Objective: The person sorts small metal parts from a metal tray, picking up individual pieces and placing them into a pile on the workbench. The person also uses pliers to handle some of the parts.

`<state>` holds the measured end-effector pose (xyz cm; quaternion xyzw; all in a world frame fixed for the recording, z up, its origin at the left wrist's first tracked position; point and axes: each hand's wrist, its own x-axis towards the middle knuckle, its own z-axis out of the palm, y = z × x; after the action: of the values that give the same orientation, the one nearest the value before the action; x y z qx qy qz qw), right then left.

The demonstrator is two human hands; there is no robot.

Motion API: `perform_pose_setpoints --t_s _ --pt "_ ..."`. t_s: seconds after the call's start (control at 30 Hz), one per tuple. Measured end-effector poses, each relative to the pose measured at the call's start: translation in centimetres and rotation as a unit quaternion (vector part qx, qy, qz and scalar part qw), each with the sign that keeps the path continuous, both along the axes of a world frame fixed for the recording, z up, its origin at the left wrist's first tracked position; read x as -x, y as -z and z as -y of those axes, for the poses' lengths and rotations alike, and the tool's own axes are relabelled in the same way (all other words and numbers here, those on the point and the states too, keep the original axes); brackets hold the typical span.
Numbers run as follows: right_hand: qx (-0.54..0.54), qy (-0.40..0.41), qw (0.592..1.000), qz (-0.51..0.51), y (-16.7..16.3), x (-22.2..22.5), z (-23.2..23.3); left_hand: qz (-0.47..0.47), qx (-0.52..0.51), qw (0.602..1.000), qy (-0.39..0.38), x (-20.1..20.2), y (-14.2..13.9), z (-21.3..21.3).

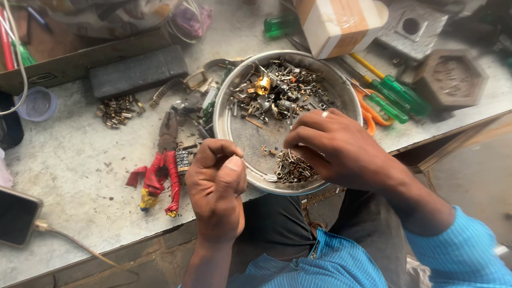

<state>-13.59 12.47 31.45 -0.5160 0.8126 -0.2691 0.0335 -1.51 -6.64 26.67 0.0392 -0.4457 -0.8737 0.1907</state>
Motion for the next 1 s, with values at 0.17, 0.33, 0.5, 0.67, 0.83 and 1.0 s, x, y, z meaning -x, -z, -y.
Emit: perform_pose_setpoints --t_s 0.17,0.33,0.5,0.67,0.83,1.0 --pt "-0.063 0.031 0.996 -0.056 1.6 -0.2 2.8 -0.004 -0.097 0.993 0.062 -0.1 0.0 0.8" --pt "-0.07 0.04 0.996 -0.049 1.5 -0.6 3.8 0.001 -0.162 0.983 0.081 -0.2 -0.2 1.0" --pt "0.041 0.053 0.996 0.065 0.6 -0.7 2.7 0.037 -0.209 0.975 0.072 -0.1 -0.1 0.6" --pt "0.174 0.094 0.941 0.275 0.6 -1.6 0.7 0.074 0.063 0.995 0.014 0.2 -0.5 -1.3" --pt "0.316 0.074 0.801 0.503 2.2 -3.2 0.0 0.074 0.281 0.955 -0.056 -0.1 -1.3 -2.8" --pt "0.321 0.069 0.789 0.519 3.0 -3.6 -0.2 0.026 0.307 0.947 -0.093 -0.2 -1.5 -3.0"
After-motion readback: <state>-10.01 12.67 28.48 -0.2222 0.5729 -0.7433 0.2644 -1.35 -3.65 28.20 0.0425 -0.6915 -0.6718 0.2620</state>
